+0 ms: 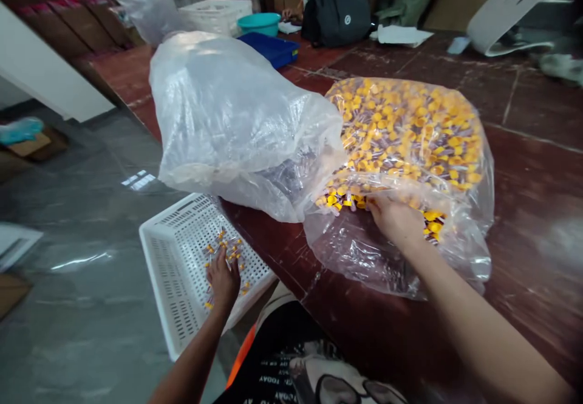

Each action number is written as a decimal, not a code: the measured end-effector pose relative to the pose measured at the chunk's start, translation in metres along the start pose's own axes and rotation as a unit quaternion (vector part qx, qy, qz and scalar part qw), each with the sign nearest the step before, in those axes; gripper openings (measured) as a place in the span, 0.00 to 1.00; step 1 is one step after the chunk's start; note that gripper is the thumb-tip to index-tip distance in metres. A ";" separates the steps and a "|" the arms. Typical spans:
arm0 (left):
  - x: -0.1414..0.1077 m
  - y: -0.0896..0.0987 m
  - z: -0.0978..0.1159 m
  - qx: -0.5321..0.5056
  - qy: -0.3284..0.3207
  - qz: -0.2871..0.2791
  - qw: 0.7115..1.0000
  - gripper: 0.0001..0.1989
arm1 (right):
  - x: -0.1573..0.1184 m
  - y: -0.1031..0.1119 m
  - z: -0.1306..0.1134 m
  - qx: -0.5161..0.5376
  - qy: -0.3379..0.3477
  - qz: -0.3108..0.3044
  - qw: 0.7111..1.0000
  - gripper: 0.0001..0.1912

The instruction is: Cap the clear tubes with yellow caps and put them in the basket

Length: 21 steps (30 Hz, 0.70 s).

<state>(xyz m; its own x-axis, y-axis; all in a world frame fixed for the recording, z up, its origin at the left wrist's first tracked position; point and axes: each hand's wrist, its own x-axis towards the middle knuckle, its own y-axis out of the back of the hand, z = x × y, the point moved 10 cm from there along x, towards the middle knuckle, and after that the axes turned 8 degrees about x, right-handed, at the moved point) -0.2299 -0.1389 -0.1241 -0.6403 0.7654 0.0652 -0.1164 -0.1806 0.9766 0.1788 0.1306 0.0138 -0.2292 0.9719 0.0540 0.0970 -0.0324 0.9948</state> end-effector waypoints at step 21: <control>0.047 0.162 0.311 -0.205 -0.401 0.051 0.891 0.14 | -0.057 0.061 -0.019 0.680 -0.001 0.158 0.716 0.09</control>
<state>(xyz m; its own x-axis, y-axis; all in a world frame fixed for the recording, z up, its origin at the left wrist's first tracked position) -0.0425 0.0597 0.1011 0.0670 0.8975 0.4358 -0.4625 -0.3591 0.8106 0.1791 0.0683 0.0735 0.0134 0.9663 0.2569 0.9973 0.0056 -0.0731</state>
